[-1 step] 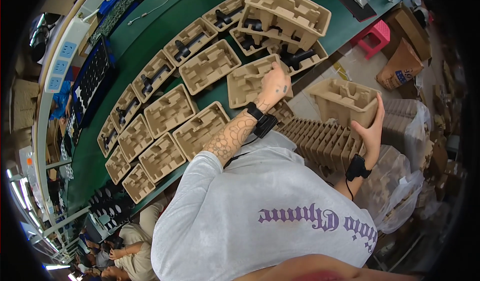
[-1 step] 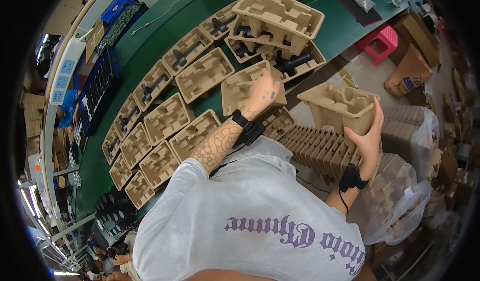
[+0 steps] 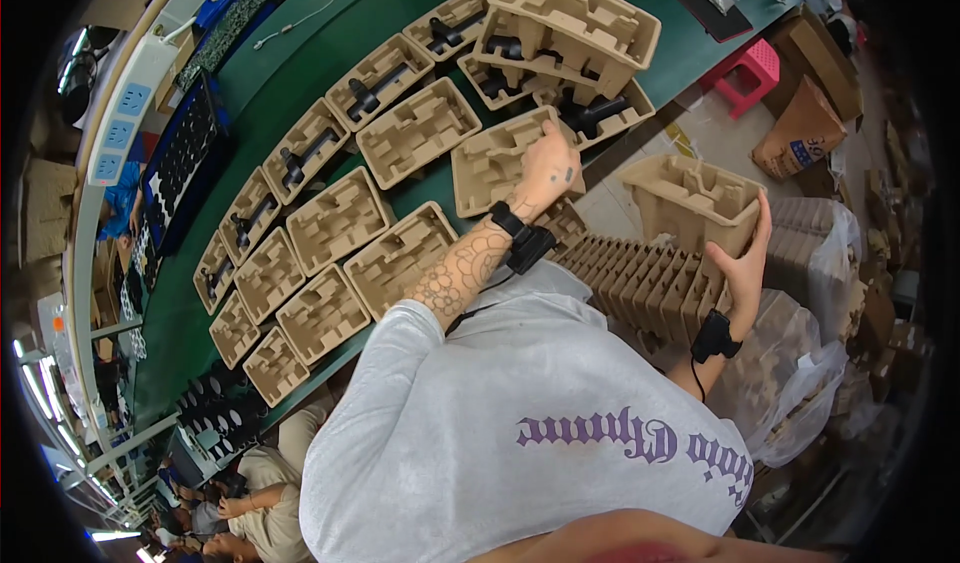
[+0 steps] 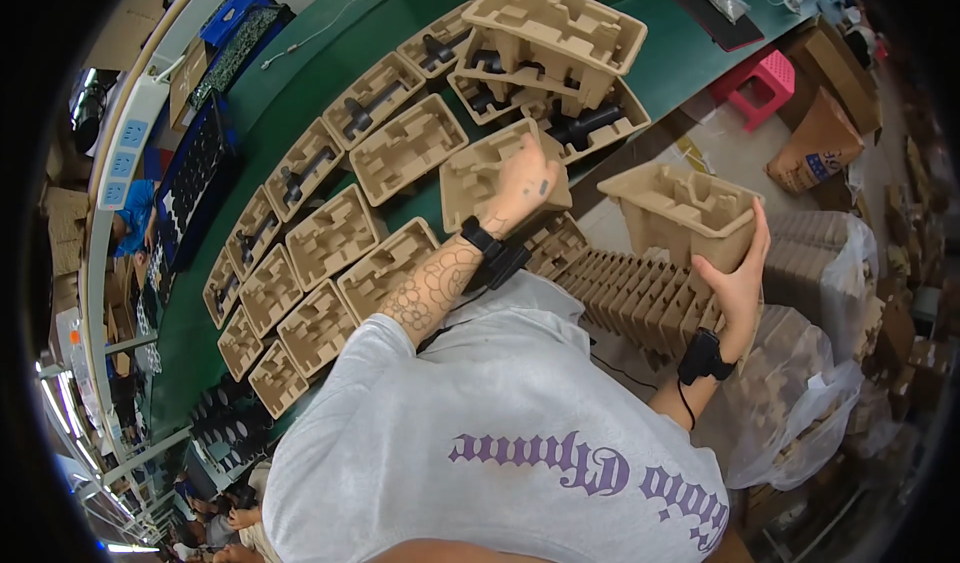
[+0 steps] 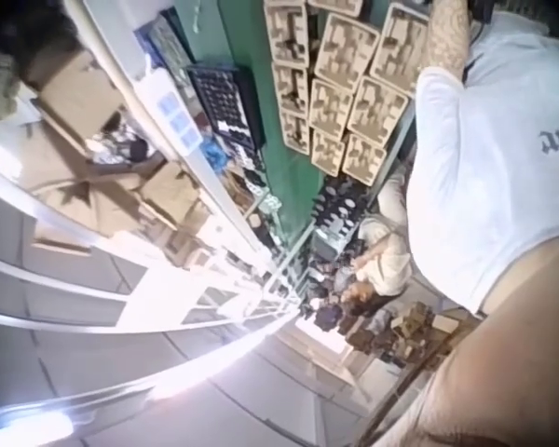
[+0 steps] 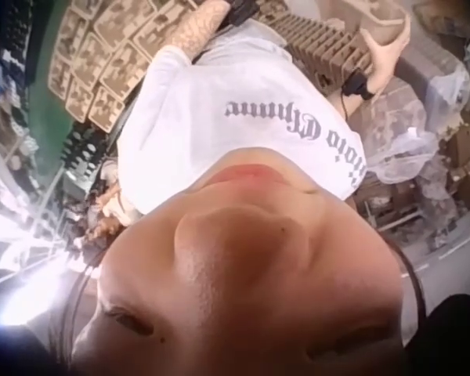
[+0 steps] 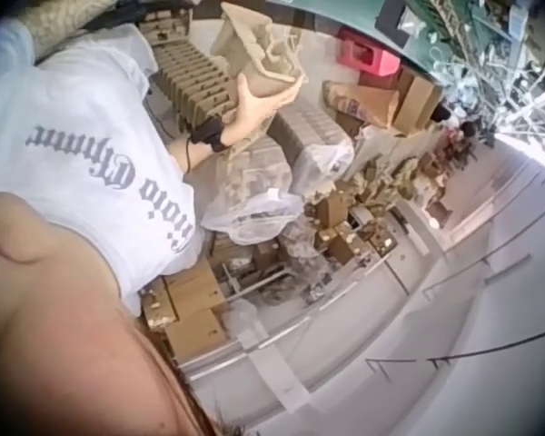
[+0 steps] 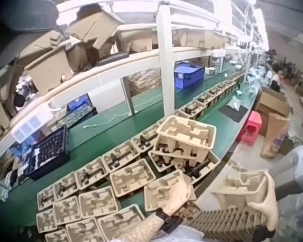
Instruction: The person packs microphones into cardboard trays on a conveyor belt, then retrieves and separates a stack of empty trays to place them on the belt. They continue the process by picking up more microphones and placing them into the new trays.
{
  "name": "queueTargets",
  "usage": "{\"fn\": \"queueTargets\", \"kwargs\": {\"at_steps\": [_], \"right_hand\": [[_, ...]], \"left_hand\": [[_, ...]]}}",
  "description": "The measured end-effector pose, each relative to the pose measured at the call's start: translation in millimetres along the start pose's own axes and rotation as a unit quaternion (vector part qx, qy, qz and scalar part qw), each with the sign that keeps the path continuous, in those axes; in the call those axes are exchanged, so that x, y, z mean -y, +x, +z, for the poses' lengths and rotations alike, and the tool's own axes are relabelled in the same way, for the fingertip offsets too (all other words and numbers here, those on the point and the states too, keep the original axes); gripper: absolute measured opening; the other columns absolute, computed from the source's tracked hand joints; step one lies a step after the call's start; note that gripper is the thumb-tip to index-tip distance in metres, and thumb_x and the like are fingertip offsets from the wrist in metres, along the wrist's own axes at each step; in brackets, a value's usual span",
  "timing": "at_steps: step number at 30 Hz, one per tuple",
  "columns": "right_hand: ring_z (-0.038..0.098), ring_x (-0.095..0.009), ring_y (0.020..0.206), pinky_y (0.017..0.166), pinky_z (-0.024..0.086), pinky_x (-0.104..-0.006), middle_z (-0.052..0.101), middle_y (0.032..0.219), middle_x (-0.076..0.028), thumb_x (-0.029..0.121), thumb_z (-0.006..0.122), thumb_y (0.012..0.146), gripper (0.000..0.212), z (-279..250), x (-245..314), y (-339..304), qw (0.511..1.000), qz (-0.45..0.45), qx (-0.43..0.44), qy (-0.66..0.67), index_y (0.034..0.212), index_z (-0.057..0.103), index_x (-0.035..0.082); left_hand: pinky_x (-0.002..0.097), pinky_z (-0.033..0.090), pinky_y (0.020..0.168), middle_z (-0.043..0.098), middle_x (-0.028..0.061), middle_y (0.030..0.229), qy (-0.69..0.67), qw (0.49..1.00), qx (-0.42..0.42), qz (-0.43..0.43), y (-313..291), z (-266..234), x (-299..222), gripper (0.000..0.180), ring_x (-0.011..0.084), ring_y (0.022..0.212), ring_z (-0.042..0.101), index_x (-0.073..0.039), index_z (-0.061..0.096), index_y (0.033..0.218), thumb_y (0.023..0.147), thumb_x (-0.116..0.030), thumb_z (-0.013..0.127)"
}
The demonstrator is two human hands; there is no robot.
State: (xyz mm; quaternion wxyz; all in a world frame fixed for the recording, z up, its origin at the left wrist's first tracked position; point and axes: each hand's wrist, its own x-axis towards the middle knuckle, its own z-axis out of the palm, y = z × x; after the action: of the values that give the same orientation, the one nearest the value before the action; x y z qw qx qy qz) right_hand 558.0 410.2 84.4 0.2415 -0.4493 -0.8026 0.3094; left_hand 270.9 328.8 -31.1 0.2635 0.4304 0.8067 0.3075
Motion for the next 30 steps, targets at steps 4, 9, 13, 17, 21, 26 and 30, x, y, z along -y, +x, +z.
{"fn": "queueTargets", "kwargs": {"at_steps": [4,9,13,17,21,26,30], "right_hand": [[0.036,-0.025,0.125,0.103,0.03,-0.0354,0.034,0.138,-0.011,0.028,0.078,0.059,0.099,0,-20,-20,0.995,0.024,-0.065,0.072,0.142,0.026,0.012],[0.036,-0.025,0.125,0.103,0.029,-0.035,0.035,0.137,-0.011,0.029,0.08,0.059,0.101,2,-24,-29,0.99,0.049,-0.08,0.11,0.142,0.024,0.012],[0.033,-0.025,0.127,0.105,0.026,-0.0349,0.033,0.138,-0.011,0.029,0.08,0.059,0.101,5,-18,-19,0.981,0.049,-0.09,0.167,0.142,0.024,0.011],[0.032,-0.025,0.128,0.106,0.025,-0.0347,0.032,0.14,-0.011,0.031,0.08,0.059,0.102,14,-21,-14,0.984,0.044,-0.084,0.148,0.142,0.025,0.01],[0.035,-0.024,0.126,0.104,0.028,-0.0348,0.033,0.138,-0.01,0.038,0.08,0.061,0.105,32,-20,-9,0.978,-0.006,-0.069,0.197,0.143,0.021,0.009],[0.036,-0.023,0.124,0.103,0.029,-0.0357,0.035,0.136,-0.01,0.046,0.081,0.056,0.114,52,-13,-3,0.937,0.005,-0.04,0.348,0.143,0.019,0.007],[0.039,-0.026,0.122,0.102,0.033,-0.0389,0.036,0.135,-0.011,0.044,0.081,0.054,0.116,75,-5,7,0.903,0.021,-0.001,0.429,0.143,0.016,0.007]], "left_hand": [[0.0477,0.048,0.067,0.059,0.0293,0.074,-0.009,1.0,0.019,-0.002,1,-7,7,0.054,0.0445,0.073,0.059,0.02,0.032,0.113,0.08,-0.018,0.05],[0.0463,0.048,0.066,0.059,0.0306,0.077,-0.013,0.999,0.036,-0.011,-9,-11,2,0.062,0.0437,0.075,0.059,0.023,0.026,0.121,0.08,-0.017,0.05],[0.0454,0.049,0.067,0.06,0.0306,0.078,0.011,0.999,0.012,-0.035,-5,-6,18,0.063,0.0435,0.075,0.06,0.023,0.026,0.122,0.08,-0.016,0.05],[0.0442,0.05,0.063,0.06,0.0288,0.074,-0.007,0.998,0.032,-0.051,12,23,40,0.073,0.0422,0.07,0.06,0.024,0.014,0.127,0.082,-0.02,0.051],[0.0411,0.049,0.062,0.06,0.0249,0.071,-0.078,0.993,0.074,-0.05,19,20,39,0.08,0.0408,0.065,0.058,0.025,0.01,0.129,0.085,-0.027,0.052],[0.0352,0.046,0.076,0.058,0.0175,0.101,-0.202,0.972,-0.028,0.114,-13,-7,49,0.036,0.0333,0.087,0.057,0.002,0.052,0.113,0.089,-0.025,0.052],[0.0327,0.047,0.08,0.059,0.0111,0.104,-0.194,0.972,-0.025,0.133,-65,-70,58,0.031,0.0255,0.092,0.059,-0.005,0.057,0.111,0.083,-0.019,0.06]]}}
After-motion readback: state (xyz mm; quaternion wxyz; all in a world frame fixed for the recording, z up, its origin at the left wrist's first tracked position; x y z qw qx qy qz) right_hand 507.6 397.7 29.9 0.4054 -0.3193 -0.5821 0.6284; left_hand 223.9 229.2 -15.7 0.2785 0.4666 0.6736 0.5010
